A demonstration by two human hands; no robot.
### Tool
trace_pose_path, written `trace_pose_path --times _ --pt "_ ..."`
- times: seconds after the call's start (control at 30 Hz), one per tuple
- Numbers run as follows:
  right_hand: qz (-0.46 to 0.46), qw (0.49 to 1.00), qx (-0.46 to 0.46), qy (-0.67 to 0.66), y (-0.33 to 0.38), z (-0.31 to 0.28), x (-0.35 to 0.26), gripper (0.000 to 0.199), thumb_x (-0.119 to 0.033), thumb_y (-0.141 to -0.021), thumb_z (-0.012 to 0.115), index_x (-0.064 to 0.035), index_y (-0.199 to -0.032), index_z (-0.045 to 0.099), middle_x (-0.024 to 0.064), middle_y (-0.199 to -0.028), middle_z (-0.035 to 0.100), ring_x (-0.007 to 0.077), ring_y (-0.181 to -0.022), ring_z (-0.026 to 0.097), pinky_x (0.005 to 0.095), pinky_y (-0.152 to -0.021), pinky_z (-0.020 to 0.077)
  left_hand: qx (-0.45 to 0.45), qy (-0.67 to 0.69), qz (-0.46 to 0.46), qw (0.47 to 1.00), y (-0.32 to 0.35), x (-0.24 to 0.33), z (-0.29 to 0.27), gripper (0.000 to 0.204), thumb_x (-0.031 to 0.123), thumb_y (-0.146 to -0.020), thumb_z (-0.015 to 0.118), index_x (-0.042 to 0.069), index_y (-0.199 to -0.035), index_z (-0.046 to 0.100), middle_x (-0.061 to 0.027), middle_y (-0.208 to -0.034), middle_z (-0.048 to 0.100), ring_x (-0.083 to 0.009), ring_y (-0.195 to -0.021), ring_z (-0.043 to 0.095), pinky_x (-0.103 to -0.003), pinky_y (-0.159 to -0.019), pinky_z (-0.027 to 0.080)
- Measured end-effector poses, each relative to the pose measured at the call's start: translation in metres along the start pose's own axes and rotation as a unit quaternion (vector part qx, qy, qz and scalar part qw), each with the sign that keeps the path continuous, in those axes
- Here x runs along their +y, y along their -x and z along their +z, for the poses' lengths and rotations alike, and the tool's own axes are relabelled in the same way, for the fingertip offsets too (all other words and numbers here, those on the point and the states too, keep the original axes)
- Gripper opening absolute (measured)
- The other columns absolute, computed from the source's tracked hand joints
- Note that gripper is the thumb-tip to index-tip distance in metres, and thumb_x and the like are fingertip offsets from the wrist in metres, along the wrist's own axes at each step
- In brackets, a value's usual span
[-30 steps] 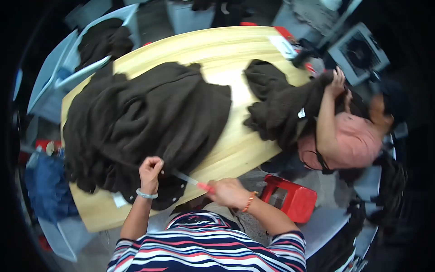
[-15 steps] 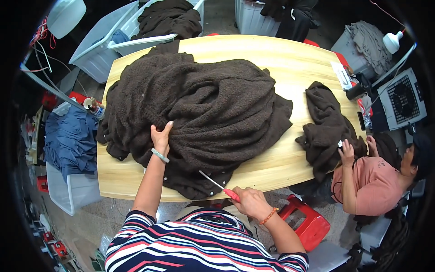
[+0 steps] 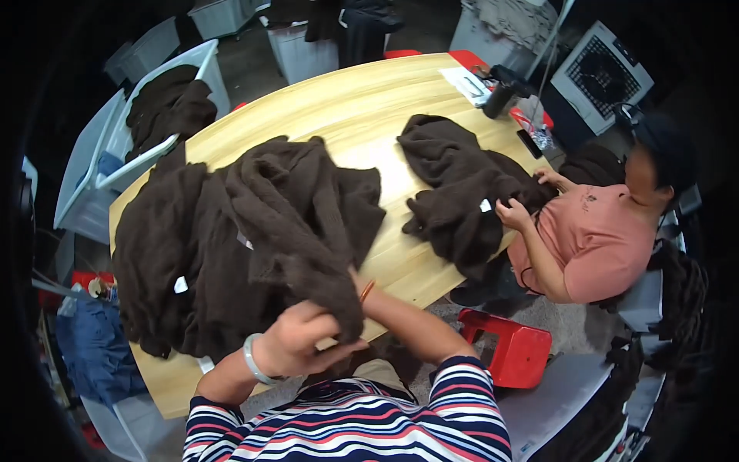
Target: Trimming excess threads from sweaters and inspecting them.
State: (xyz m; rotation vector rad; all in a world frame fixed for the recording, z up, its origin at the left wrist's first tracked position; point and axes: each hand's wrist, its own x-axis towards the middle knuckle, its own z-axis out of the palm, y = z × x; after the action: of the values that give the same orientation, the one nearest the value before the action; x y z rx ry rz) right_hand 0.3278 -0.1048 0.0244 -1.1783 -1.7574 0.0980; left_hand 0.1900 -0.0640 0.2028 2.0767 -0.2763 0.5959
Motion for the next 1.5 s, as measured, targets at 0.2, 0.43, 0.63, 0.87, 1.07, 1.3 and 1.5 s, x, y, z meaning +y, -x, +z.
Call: trace_pose_path --times 0.2,0.43,0.63,0.87,1.07,1.3,1.5 --pt "0.315 0.927 -0.145 0.142 0.045 -0.211 0.053 0.057 -0.05 -0.098 0.041 -0.0023 -0.129 0.049 0.0143 -0.126 0.055 0.024 -0.117 0.051 0.0335 -0.099 0.042 0.081 -0.058 0.075 0.992 -0.077 -0.044 0.061 0.024 0.008 -0.076 0.071 0.003 -0.095 0.058 -0.0177 -0.094 0.056 -0.036 -0.089 0.055 -0.044 -0.076 0.046" --pt "0.622 0.668 -0.179 0.367 0.201 -0.455 0.154 0.066 -0.057 -0.096 0.035 -0.0015 -0.082 0.067 0.0117 -0.074 0.069 0.0278 -0.068 0.066 0.0382 -0.074 0.0505 0.092 0.155 0.013 0.984 -0.125 -0.084 0.167 0.05 0.004 -0.072 0.072 0.001 -0.117 0.05 -0.0236 -0.122 0.044 -0.0424 -0.11 0.048 -0.044 -0.093 0.044" --pt "0.645 0.755 0.017 0.111 0.148 -0.218 0.035 0.03 -0.019 -0.09 0.063 0.0014 -0.113 0.059 0.0054 -0.063 0.058 0.0134 -0.052 0.055 0.0304 -0.047 0.0463 0.146 -0.18 -0.218 0.948 0.073 -0.125 0.131 0.049 0.014 -0.07 0.076 0.007 -0.116 0.059 -0.0192 -0.126 0.051 -0.0363 -0.113 0.051 -0.046 -0.095 0.043" --pt "0.533 0.818 -0.201 0.077 0.113 -0.117 -0.021 0.039 -0.021 -0.089 0.062 -0.0144 -0.127 0.055 0.0233 -0.089 0.066 0.0438 -0.084 0.064 0.0476 -0.072 0.0503 0.02 -0.347 -0.324 0.88 0.2 -0.105 0.069 0.053 0.011 -0.07 0.075 0.006 -0.12 0.058 -0.0161 -0.123 0.052 -0.0335 -0.112 0.05 -0.042 -0.092 0.04" --pt "0.479 0.78 -0.398 0.063 0.063 -0.066 -0.082 0.041 -0.031 -0.087 0.062 -0.0142 -0.125 0.056 0.0228 -0.084 0.066 0.042 -0.081 0.064 0.0482 -0.074 0.0502 -0.142 -0.442 -0.15 0.873 0.205 -0.153 0.063 0.041 0.013 -0.088 0.051 0.007 -0.128 0.055 -0.0128 -0.142 0.046 -0.0268 -0.118 0.05 -0.039 -0.095 0.041" --pt "0.505 0.777 -0.363 0.09 0.076 -0.041 -0.114 0.038 -0.032 -0.087 0.06 -0.0126 -0.119 0.059 0.0232 -0.084 0.066 0.0418 -0.082 0.064 0.0498 -0.077 0.05 -0.133 -0.296 -0.378 0.867 0.201 -0.225 0.083 0.026 0.009 -0.09 0.051 0.004 -0.114 0.061 -0.0154 -0.114 0.057 -0.0322 -0.099 0.059 -0.039 -0.083 0.05" --pt "0.536 0.796 -0.264 0.091 0.077 -0.026 -0.127 0.029 -0.028 -0.087 0.06 -0.0065 -0.106 0.06 0.0221 -0.08 0.067 0.0407 -0.081 0.065 0.0496 -0.076 0.0506 0.04 -0.046 -0.381 0.923 0.215 -0.235 0.078 0.016 0.009 -0.083 0.068 0.0 -0.097 0.067 -0.015 -0.092 0.064 -0.0325 -0.088 0.063 -0.037 -0.078 0.05"
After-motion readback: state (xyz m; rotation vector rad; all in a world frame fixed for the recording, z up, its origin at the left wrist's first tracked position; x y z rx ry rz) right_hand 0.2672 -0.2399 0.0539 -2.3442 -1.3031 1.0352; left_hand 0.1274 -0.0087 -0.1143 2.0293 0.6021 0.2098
